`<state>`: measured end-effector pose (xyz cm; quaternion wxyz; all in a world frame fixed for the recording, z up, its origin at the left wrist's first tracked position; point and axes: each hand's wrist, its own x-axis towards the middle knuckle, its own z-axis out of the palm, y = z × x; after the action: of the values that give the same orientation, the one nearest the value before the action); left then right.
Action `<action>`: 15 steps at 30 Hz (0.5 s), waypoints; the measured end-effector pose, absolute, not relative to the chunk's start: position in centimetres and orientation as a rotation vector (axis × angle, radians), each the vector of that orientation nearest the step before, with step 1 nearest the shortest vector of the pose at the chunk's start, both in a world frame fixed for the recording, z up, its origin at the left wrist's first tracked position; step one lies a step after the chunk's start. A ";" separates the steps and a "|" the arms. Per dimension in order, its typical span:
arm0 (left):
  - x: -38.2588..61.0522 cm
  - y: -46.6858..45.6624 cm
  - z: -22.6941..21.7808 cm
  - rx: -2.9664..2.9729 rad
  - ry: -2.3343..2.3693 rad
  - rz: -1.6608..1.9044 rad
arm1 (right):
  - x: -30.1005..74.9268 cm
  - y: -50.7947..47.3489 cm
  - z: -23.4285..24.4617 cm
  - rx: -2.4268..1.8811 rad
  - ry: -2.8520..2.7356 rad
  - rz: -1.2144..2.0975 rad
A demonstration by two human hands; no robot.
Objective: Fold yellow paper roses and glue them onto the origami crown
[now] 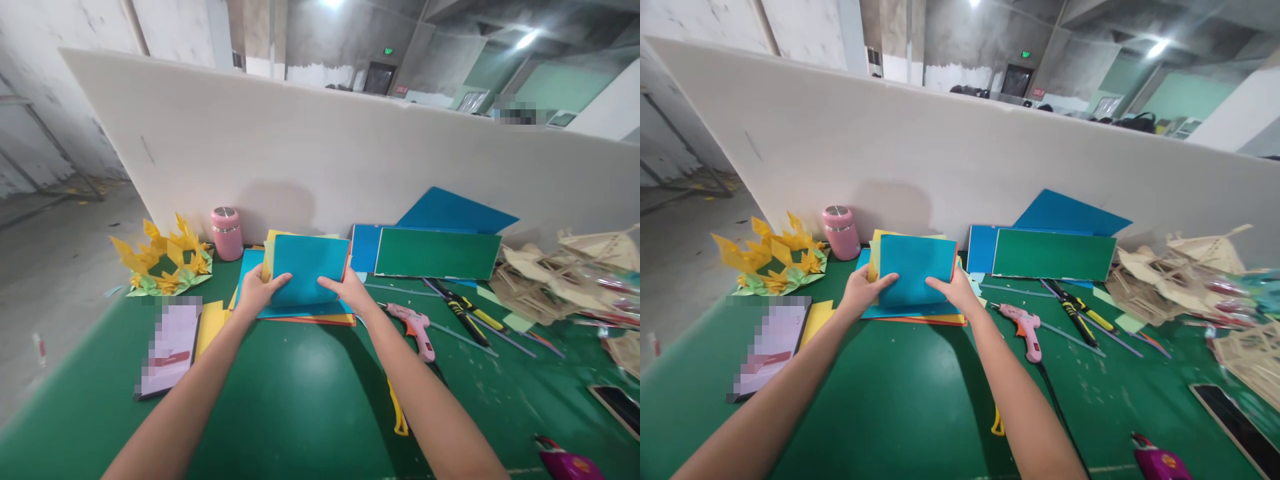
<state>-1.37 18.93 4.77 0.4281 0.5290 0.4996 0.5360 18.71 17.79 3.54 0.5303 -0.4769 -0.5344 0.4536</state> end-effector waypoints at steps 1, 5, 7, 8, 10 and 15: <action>-1.2 18.8 4.4 1.336 1.250 1.331 | 18.5 17.7 3.2 -1.141 -1.267 1.087; -0.4 18.4 4.4 1.398 1.215 1.342 | 17.8 17.4 3.5 -1.134 -1.208 1.034; -0.2 18.4 5.2 1.435 1.198 1.368 | 17.6 17.3 4.5 -1.126 -1.168 0.963; -0.1 18.4 5.7 1.459 1.189 1.381 | 17.6 17.3 5.2 -1.116 -1.148 0.916; -0.2 18.6 6.6 1.522 1.165 1.405 | 17.7 17.3 6.4 -1.055 -1.106 0.763; -0.5 19.1 5.9 1.612 1.161 1.382 | 17.8 17.5 6.4 -1.001 -1.146 0.656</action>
<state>-0.45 19.10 5.86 0.3529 0.6231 0.4490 0.5344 17.83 17.52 6.41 0.6759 -0.4451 -0.5098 0.2919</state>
